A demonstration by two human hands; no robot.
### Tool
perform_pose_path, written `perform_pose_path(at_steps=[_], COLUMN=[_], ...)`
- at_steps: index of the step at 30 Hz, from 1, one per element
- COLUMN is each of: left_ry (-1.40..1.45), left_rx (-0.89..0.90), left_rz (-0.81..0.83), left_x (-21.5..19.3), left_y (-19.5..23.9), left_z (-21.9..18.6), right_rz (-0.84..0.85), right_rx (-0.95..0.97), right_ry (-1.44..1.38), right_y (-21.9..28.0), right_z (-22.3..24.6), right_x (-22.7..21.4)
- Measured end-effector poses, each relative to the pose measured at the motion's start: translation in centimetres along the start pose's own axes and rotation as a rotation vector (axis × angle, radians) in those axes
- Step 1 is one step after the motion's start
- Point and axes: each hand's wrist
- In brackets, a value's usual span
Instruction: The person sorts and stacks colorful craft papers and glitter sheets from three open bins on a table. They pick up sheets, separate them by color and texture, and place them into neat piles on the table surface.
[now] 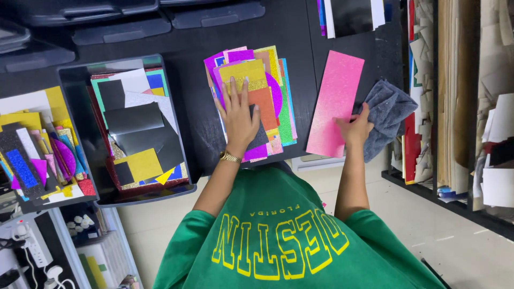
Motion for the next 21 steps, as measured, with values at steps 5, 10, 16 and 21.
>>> perform_pose_path(at_steps=[5, 10, 16, 21], left_ry=[-0.079, 0.026, 0.084, 0.117], left_rx=[-0.036, -0.025, 0.034, 0.044], left_rz=[0.023, 0.026, 0.0, 0.026], left_x=[1.3, 1.1, 0.8, 0.9], left_y=[-0.2, -0.1, 0.1, -0.6], left_z=[1.6, 2.1, 2.3, 2.3], right_rz=[-0.049, -0.166, -0.549, -0.448], right_rx=[-0.077, -0.199, -0.059, -0.113], right_ry=[-0.554, -1.148, -1.041, -1.068], right_y=[-1.3, 0.4, -1.4, -1.9], right_z=[-0.5, 6.3, 13.5, 18.5], right_x=[1.1, -1.8, 7.6, 11.2])
Point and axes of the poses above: each hand's wrist, its own y-axis away from the middle knuckle, its own x-axis out of the palm, z = x × y, and after that the axes turned 14 degrees about y, right-handed
